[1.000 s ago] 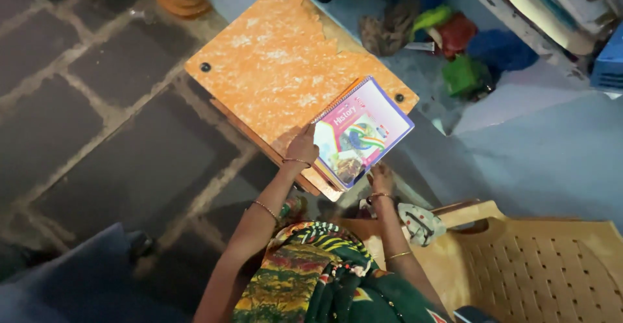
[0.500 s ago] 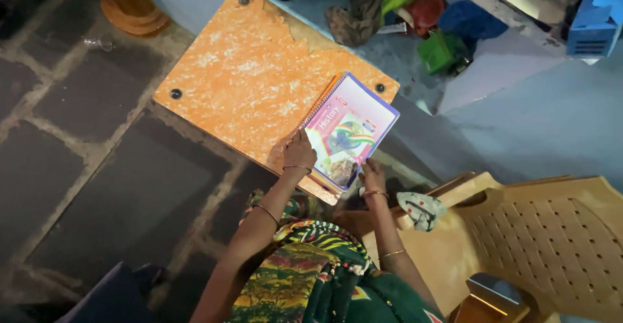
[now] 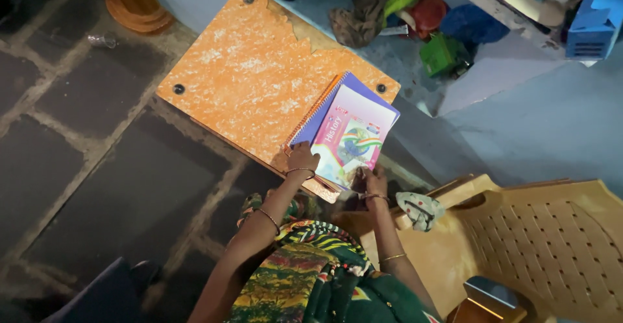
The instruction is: The person wipes a table surface with a cloth, then places a monitor, keyboard, and several books on the table. The person arranges the items one by one, moving from a side table to the main table.
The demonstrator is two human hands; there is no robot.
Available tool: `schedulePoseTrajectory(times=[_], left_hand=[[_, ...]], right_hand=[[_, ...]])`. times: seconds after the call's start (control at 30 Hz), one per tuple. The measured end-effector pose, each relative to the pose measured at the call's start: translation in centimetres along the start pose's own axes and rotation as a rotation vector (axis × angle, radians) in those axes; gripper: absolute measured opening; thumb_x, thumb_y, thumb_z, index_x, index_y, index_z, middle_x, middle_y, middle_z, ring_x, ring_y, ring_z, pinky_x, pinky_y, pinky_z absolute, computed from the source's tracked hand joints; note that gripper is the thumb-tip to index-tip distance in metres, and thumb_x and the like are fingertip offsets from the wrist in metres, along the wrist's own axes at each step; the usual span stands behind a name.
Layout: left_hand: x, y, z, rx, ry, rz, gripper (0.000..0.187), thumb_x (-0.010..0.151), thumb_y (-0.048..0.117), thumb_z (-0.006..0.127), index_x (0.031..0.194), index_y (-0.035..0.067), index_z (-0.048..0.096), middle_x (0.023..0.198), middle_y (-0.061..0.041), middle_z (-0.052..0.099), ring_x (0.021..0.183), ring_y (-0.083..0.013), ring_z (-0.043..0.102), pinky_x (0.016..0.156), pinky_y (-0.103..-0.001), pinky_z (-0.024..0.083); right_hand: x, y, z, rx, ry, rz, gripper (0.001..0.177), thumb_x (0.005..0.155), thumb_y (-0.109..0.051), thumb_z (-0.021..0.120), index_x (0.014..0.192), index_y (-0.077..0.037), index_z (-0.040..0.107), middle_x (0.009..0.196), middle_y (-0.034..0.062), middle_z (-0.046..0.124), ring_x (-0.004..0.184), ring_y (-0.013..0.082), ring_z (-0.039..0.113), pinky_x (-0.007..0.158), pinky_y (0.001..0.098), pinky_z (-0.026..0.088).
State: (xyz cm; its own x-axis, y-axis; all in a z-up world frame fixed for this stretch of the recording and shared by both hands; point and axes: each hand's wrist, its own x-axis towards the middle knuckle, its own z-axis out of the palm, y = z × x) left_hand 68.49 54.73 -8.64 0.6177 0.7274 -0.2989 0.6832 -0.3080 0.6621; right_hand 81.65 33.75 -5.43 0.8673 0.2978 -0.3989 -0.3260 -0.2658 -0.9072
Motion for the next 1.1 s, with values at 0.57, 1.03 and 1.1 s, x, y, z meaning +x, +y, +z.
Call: schedulePoseTrajectory(times=[0.57, 1.03, 1.1], left_hand=[[-1.9, 0.9, 1.7, -0.641, -0.340, -0.112, 0.071, 0.078, 0.022, 0.086, 0.137, -0.004, 0.056, 0.132, -0.020, 0.065, 0.121, -0.0279, 0.064, 0.100, -0.035, 0.049], [-8.0, -1.8, -0.6, -1.194, -0.179, -0.133, 0.045, 0.080, 0.003, 0.079, 0.123, -0.005, 0.065, 0.110, -0.014, 0.075, 0.091, -0.0212, 0.074, 0.079, -0.034, 0.058], [-9.2, -2.2, -1.6, -1.173, -0.116, -0.156, 0.043, 0.082, 0.002, 0.078, 0.122, -0.007, 0.066, 0.108, -0.015, 0.075, 0.089, -0.0222, 0.074, 0.078, -0.035, 0.059]], right_hand=[[-0.2, -0.8, -4.6, -0.100, -0.152, 0.049, 0.044, 0.096, -0.032, 0.070, 0.124, 0.002, 0.065, 0.111, 0.0056, 0.071, 0.096, 0.0152, 0.063, 0.088, 0.0310, 0.050], [0.0, -2.1, -2.6, -0.119, -0.327, -0.128, 0.031, 0.098, -0.026, 0.070, 0.122, -0.008, 0.064, 0.077, -0.0067, 0.056, 0.063, 0.0034, 0.047, 0.055, 0.0224, 0.039], [0.4, -2.3, -1.4, -0.155, -0.381, -0.148, 0.026, 0.098, -0.025, 0.070, 0.117, -0.007, 0.064, 0.071, -0.0063, 0.055, 0.058, 0.0033, 0.046, 0.051, 0.0226, 0.038]])
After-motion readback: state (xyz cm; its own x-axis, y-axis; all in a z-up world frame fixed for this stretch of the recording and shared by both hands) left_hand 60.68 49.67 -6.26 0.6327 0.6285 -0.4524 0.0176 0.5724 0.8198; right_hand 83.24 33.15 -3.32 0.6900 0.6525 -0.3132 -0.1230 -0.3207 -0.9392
